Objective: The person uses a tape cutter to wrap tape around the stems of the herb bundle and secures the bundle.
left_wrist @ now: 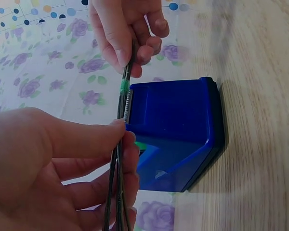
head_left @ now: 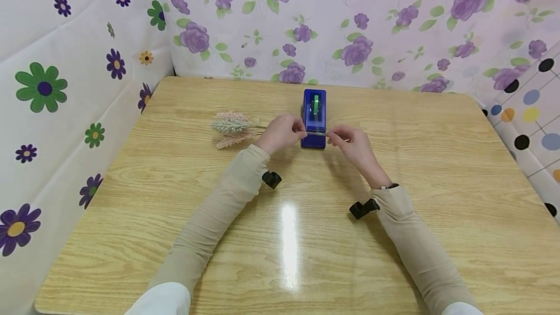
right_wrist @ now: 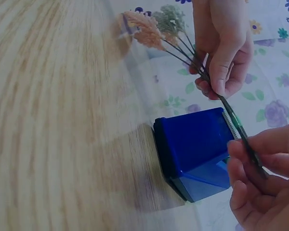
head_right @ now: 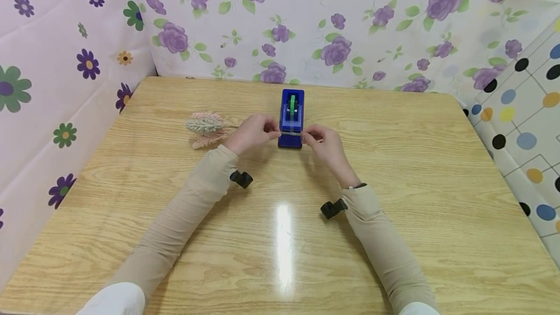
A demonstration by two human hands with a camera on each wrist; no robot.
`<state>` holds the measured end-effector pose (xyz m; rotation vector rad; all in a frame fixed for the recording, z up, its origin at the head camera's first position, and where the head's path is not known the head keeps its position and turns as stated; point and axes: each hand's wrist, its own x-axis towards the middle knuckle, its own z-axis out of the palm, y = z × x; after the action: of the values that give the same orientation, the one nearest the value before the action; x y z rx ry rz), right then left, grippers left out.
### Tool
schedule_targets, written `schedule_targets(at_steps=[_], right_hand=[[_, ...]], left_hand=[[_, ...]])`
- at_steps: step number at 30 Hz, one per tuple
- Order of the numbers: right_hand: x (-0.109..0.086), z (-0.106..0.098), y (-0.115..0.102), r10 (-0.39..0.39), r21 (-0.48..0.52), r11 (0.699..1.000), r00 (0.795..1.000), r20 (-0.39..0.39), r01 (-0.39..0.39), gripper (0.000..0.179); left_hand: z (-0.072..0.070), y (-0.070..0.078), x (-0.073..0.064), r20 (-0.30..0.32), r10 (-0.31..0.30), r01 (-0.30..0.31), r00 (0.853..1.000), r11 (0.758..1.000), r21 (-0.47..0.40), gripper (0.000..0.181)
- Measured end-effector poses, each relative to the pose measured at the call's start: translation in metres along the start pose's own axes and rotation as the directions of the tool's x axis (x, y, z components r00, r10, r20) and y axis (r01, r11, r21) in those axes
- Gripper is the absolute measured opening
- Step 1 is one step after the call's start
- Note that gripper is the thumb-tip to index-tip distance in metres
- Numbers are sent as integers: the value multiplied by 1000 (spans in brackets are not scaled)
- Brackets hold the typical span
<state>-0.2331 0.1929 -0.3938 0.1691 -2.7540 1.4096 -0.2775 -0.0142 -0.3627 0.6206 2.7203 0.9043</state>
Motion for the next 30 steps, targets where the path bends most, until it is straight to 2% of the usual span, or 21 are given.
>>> schedule_targets(at_steps=[4,9,13,15,18,25,27,30], right_hand=[[0,-1,3,1,113,994,1000,28,-4,28],[2,-3,3,28,274,961,997,77,-48,33],[1,-6,-1,38,339,937,992,123,-78,34],[1,-8,-2,36,375,923,989,146,-89,27],[1,-11,0,11,442,891,980,198,-99,19],[1,-16,2,-95,579,806,939,331,-122,24],[1,-16,2,-107,590,797,932,347,-129,23],[2,-16,3,-91,560,819,935,343,-126,21]], left_hand=[[0,0,1,32,6,-5,999,1000,-27,15],[-2,-1,3,98,26,-14,995,993,-115,20],[-5,-5,4,170,62,-26,984,979,-203,21],[-7,-7,4,201,85,-34,976,970,-242,21],[-9,-10,2,230,102,-30,968,955,-294,19],[-17,-15,1,302,96,18,948,935,-355,25],[-18,-17,2,313,95,28,945,930,-366,26],[-19,-17,2,324,96,35,941,927,-374,28]])
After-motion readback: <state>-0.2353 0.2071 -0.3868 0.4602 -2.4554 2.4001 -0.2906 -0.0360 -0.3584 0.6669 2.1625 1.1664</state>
